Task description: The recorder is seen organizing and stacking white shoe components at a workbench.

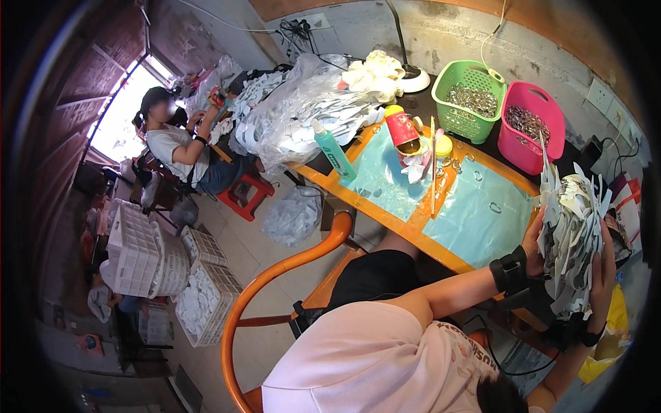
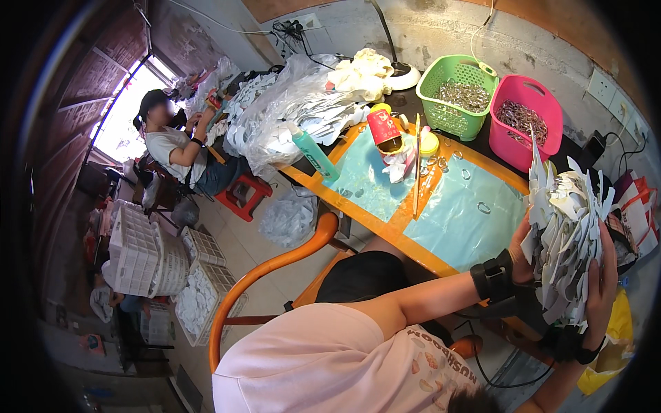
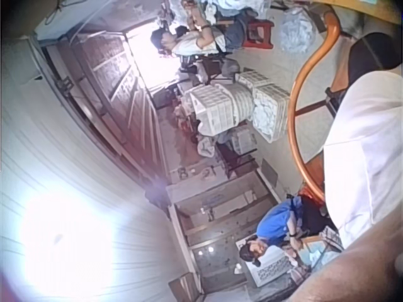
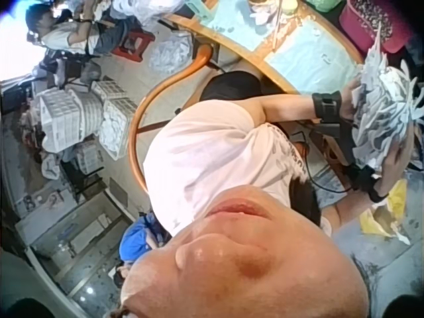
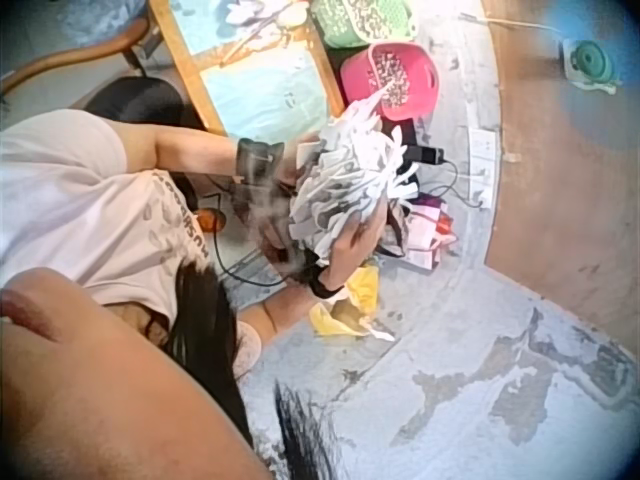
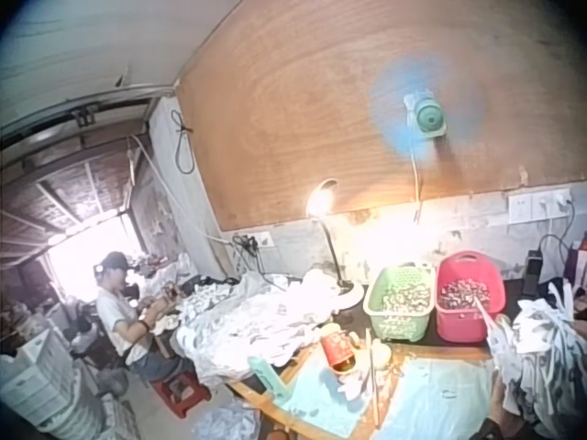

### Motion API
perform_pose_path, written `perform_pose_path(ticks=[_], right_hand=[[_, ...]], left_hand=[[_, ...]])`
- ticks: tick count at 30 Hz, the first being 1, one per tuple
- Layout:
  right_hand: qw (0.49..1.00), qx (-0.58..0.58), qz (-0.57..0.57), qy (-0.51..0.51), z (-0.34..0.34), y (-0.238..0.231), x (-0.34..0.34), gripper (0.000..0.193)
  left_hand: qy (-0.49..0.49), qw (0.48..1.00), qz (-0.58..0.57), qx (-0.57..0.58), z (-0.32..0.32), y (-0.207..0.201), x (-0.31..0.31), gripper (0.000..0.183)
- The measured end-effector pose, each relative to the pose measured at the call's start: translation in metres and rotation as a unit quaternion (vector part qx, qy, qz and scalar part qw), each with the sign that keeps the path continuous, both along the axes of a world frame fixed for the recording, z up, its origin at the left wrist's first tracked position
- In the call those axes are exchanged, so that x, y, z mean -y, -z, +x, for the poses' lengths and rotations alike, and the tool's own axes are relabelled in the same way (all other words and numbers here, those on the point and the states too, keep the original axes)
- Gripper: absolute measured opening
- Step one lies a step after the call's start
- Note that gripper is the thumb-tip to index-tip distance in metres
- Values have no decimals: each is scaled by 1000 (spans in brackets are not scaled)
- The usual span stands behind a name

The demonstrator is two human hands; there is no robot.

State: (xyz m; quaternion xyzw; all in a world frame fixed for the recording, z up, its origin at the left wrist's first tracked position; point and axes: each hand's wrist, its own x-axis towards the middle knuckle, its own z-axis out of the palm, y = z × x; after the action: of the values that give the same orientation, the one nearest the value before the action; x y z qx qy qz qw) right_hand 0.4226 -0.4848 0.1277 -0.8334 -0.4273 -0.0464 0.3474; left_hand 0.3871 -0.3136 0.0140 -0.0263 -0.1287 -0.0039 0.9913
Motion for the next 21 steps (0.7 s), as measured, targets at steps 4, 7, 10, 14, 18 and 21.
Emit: perform_pose_path(ticks=[4,7,10,14,18,21], right_hand=[[1000,7,0,2,-1,0,-1,44],[1000,13,-2,2,1,2,0,44],[1000,19,-2,1,1,1,0,44],[1000,14,-5,-4,2,-1,-4,45],[1000,22,-6,-16,2,-6,-7,47],[999,26,-12,-16,0,-5,-8,48]], left_hand=[[13,999,-21,45,0,4,-3,61],[-8,998,-35,55,1,5,-2,59],[-12,997,-44,56,2,5,-2,56],[-7,997,-49,51,0,-2,-6,54],[-12,995,-75,62,6,9,-2,55],[1,995,-53,88,7,13,-4,58]])
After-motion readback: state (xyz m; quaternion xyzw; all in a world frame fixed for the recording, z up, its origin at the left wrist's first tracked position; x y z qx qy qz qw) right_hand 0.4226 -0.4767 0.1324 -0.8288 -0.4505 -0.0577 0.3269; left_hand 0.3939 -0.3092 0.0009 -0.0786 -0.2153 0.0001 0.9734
